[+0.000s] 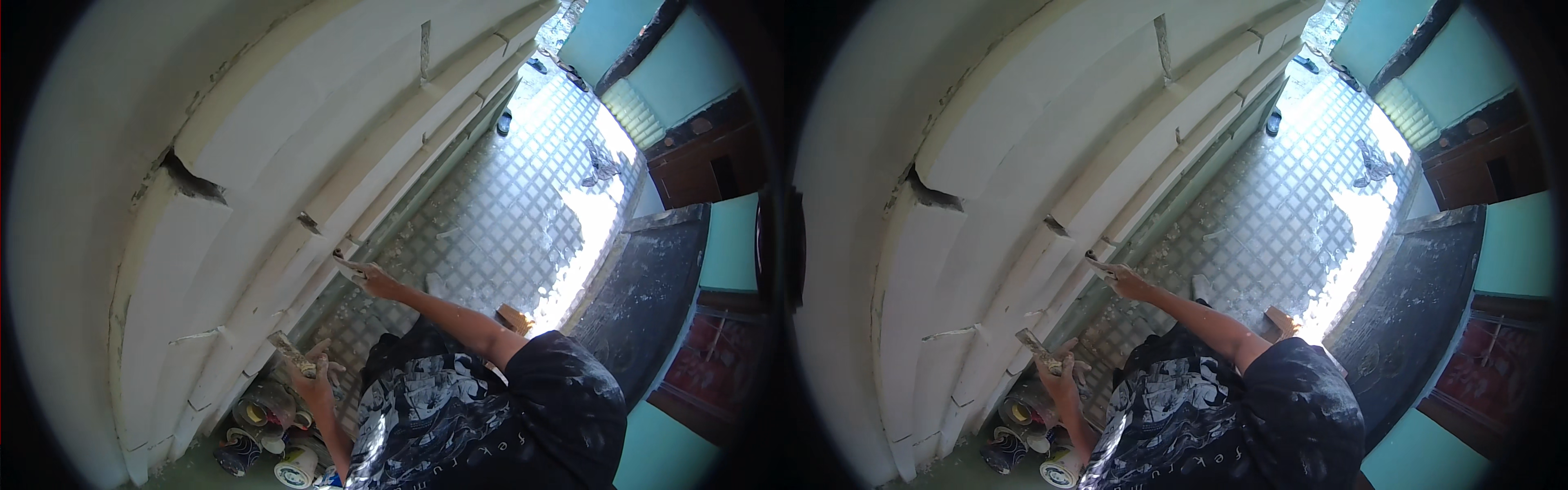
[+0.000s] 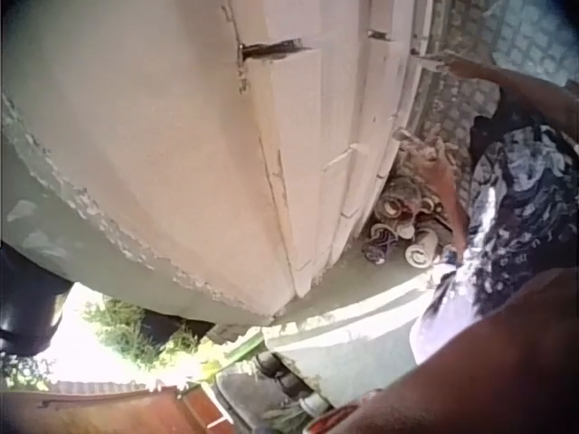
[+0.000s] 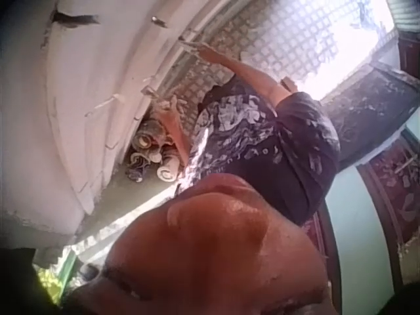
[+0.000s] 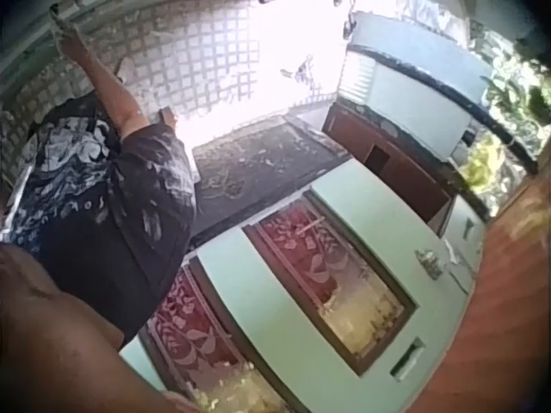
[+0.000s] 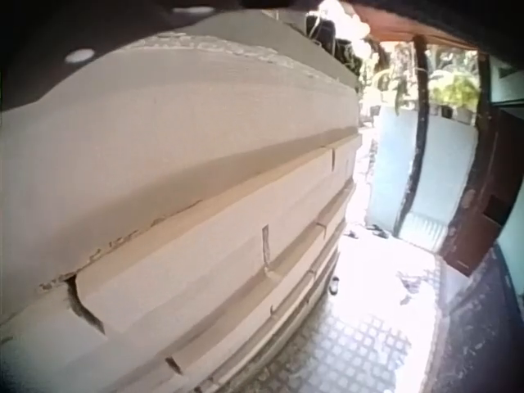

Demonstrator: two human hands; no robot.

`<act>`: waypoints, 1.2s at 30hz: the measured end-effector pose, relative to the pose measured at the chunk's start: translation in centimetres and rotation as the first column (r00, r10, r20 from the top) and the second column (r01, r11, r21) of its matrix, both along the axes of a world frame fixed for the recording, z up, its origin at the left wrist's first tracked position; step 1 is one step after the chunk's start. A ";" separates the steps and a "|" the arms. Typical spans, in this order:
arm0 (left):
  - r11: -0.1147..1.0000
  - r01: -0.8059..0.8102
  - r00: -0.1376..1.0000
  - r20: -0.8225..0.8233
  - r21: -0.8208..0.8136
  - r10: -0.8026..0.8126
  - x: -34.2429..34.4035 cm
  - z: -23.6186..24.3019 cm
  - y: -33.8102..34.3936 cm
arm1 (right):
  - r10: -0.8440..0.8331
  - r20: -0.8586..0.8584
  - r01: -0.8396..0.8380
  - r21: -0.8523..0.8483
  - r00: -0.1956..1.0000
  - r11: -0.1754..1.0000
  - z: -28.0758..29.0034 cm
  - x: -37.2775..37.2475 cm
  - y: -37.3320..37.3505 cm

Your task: Apply wall putty or filler to architectural features of a wall using a putty knife and a piece of cardboard or wood.

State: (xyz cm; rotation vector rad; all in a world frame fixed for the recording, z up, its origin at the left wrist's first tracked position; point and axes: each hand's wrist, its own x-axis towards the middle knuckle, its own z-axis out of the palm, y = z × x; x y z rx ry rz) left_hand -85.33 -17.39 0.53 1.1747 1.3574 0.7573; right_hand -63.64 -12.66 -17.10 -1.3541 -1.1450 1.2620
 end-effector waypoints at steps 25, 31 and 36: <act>0.998 0.032 0.993 -0.111 -0.063 -0.039 6.3 1.1 -2.5 | -0.411 -0.009 0.408 -0.104 0.912 0.907 -4.6 15.8 -0.7; 0.998 0.056 0.998 -0.031 -0.019 -0.057 6.0 1.0 -2.9 | -0.841 0.223 0.825 0.187 0.493 0.533 0.2 22.8 6.8; 0.999 -0.032 0.999 -0.027 -0.031 0.031 5.2 -0.6 -3.0 | -0.261 0.194 0.286 -0.117 0.946 0.951 1.3 8.0 3.8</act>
